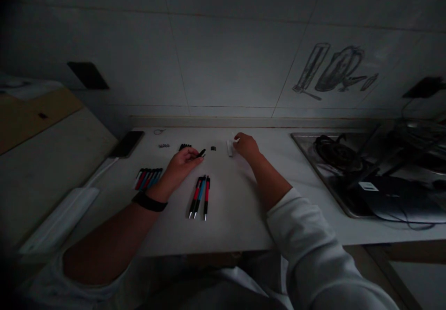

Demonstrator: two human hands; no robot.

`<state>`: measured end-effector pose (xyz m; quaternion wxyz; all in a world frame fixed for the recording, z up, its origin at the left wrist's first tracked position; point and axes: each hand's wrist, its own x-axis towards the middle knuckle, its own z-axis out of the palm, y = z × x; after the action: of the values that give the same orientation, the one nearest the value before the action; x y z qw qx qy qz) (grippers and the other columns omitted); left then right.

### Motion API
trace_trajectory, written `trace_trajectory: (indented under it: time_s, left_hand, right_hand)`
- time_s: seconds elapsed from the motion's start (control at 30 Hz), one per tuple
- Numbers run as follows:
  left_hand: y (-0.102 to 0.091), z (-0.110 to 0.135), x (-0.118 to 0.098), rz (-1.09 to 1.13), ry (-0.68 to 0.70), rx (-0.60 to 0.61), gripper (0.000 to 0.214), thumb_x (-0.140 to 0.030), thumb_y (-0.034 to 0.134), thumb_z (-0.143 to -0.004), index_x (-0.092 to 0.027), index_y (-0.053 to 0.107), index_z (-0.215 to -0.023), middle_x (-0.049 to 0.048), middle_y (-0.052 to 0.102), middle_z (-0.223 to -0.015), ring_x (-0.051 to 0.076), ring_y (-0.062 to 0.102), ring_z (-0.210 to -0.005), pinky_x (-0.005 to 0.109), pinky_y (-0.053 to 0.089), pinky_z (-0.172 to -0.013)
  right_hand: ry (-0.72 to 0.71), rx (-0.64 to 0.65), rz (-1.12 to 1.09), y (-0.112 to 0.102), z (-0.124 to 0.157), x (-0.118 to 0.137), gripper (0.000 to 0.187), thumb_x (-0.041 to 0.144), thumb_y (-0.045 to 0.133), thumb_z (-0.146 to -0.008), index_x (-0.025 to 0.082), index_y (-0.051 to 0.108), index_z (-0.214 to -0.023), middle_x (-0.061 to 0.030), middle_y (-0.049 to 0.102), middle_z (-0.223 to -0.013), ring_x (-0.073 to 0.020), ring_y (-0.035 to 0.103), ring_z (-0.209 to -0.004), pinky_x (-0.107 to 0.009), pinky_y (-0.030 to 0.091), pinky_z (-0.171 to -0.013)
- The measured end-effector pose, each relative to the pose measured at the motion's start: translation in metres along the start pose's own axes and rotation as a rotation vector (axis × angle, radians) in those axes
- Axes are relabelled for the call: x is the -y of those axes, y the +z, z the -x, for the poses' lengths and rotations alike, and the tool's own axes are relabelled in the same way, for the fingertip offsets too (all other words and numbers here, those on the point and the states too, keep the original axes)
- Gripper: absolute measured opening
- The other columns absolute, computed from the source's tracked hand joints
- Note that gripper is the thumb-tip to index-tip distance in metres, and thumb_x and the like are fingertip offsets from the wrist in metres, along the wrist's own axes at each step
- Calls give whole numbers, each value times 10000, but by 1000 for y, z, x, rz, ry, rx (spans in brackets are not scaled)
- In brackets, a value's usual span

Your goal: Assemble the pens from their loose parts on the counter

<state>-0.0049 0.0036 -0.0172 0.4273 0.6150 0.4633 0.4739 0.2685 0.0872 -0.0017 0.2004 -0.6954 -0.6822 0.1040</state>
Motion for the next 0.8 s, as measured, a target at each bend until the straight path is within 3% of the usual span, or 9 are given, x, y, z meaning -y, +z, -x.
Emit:
trace_trajectory:
  time_s: [0.1, 0.23, 0.43, 0.63, 0.8]
  left_hand:
    - [-1, 0, -2, -6, -1, -9, 303, -396, 759, -797, -199, 603, -966, 36, 698, -914, 180, 675, -887, 304, 531, -824]
    - [0, 2, -6, 12, -15, -6, 289, -390, 757, -808, -204, 600, -962, 37, 699, -917, 179, 671, -878, 309, 529, -827]
    - [0, 1, -4, 61, -10, -10, 273, -336, 781, -787, -197, 606, -945, 28, 694, -895, 170, 665, -851, 311, 526, -827]
    - [-1, 0, -4, 39, -25, -15, 315, -386, 775, -774, -200, 599, -958, 32, 687, -904, 177, 654, -860, 308, 513, -816]
    - [1, 1, -7, 109, -47, -21, 324, -366, 800, -741, -195, 612, -942, 19, 675, -873, 167, 632, -830, 300, 492, -804]
  right_hand:
    - [55, 63, 85, 17, 0, -1, 290, 268, 660, -892, 215, 727, -1169, -120, 769, -1130, -252, 702, -1039, -346, 520, -902]
    - [15, 104, 122, 26, -3, -4, 262, 284, 660, -894, 206, 751, -1128, -137, 768, -1156, -256, 704, -1041, -347, 522, -913]
    - [-40, 130, 108, 25, -3, -5, 226, 277, 667, -895, 209, 773, -1082, -119, 773, -1150, -242, 700, -1056, -343, 514, -956]
    - [-66, 134, 93, 21, 0, -3, 230, 242, 657, -894, 217, 773, -1092, -99, 781, -1143, -236, 702, -1048, -335, 512, -940]
    - [-96, 77, 12, 16, 1, -1, 256, 221, 657, -899, 211, 757, -1134, -90, 783, -1108, -230, 700, -1020, -333, 510, -919]
